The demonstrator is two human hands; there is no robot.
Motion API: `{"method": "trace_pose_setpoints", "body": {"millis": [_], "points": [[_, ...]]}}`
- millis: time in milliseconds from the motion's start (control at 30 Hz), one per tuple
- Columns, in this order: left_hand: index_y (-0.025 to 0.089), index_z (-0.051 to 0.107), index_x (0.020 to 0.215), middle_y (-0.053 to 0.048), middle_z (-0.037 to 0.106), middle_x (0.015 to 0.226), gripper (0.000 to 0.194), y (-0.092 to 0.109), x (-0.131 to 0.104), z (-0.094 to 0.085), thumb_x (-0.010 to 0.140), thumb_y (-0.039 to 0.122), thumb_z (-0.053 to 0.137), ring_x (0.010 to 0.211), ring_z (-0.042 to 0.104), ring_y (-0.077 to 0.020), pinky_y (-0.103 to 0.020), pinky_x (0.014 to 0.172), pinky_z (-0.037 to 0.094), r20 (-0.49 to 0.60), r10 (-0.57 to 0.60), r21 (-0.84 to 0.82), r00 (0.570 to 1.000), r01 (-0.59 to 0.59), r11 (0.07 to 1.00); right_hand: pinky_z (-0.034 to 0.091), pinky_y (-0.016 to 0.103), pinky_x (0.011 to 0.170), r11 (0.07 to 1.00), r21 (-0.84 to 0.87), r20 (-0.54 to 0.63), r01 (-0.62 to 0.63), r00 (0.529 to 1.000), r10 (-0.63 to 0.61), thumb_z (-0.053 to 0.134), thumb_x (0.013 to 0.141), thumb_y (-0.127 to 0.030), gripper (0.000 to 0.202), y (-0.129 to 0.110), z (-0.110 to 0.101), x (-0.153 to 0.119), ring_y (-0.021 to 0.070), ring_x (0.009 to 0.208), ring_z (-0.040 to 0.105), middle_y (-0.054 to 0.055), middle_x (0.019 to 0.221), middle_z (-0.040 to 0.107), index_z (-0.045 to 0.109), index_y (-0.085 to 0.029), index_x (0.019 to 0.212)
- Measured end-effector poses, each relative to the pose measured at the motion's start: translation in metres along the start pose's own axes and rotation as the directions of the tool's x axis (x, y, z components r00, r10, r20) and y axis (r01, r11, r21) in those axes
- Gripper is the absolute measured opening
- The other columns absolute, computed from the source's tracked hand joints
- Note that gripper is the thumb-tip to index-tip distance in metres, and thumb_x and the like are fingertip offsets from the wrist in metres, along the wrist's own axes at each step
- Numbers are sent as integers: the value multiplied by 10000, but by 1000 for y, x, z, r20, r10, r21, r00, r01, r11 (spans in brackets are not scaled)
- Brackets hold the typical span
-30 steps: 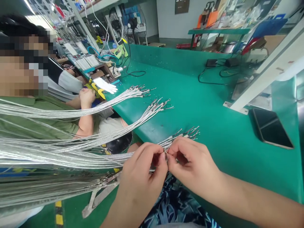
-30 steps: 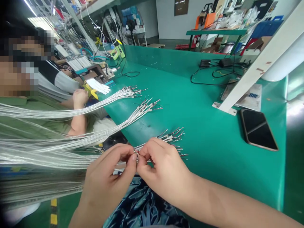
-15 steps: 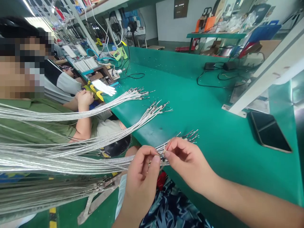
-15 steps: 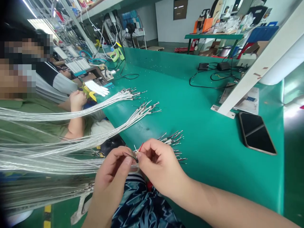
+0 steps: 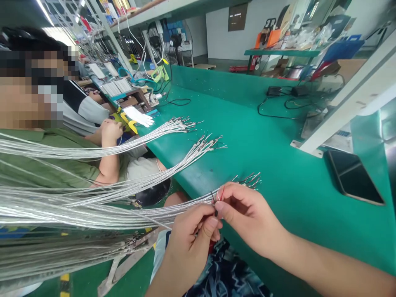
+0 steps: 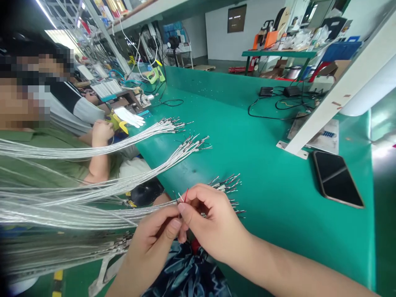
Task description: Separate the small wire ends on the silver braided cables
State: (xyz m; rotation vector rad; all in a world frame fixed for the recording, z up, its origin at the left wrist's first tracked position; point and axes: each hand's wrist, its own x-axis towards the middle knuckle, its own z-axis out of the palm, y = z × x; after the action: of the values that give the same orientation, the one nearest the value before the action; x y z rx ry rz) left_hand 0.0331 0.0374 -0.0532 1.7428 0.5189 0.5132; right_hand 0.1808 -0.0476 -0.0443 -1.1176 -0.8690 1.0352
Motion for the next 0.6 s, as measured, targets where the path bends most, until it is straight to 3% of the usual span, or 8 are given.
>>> {"method": "trace_pose_setpoints", "body": {"millis": [133,267,367,600], "points": [[189,642,886,-2,628,706,243,1,-3,0,1036,327,510,622,610,-141,-242,595,462,-25,26,15,999,-25,1000,501,324,588,974,225,49,-38,998,27,714,944,-284,165,-8,2,1,155,605,634,16,884,598,604,-201,852],[185,655,898,-3,640,704,229,2,-3,3,1028,325,529,605,630,-134,-228,595,473,-47,60,-16,997,-61,998,491,339,670,917,342,119,-207,977,177,682,962,-343,257,-21,6,0,175,634,631,10,730,592,568,-177,803],[189,666,913,-10,658,699,222,2,-4,4,1023,330,535,606,632,-138,-221,591,473,-48,59,-26,997,-60,998,468,317,688,887,371,130,-275,961,244,670,965,-391,286,-21,9,-1,159,646,600,5,710,579,563,-168,820],[203,633,913,-16,658,768,204,-2,-13,3,1028,320,511,618,640,-121,-196,578,477,-34,37,46,999,-35,998,435,271,622,918,304,154,-254,964,216,684,956,-431,298,-12,11,-1,137,587,557,-29,679,556,539,-195,847]]}}
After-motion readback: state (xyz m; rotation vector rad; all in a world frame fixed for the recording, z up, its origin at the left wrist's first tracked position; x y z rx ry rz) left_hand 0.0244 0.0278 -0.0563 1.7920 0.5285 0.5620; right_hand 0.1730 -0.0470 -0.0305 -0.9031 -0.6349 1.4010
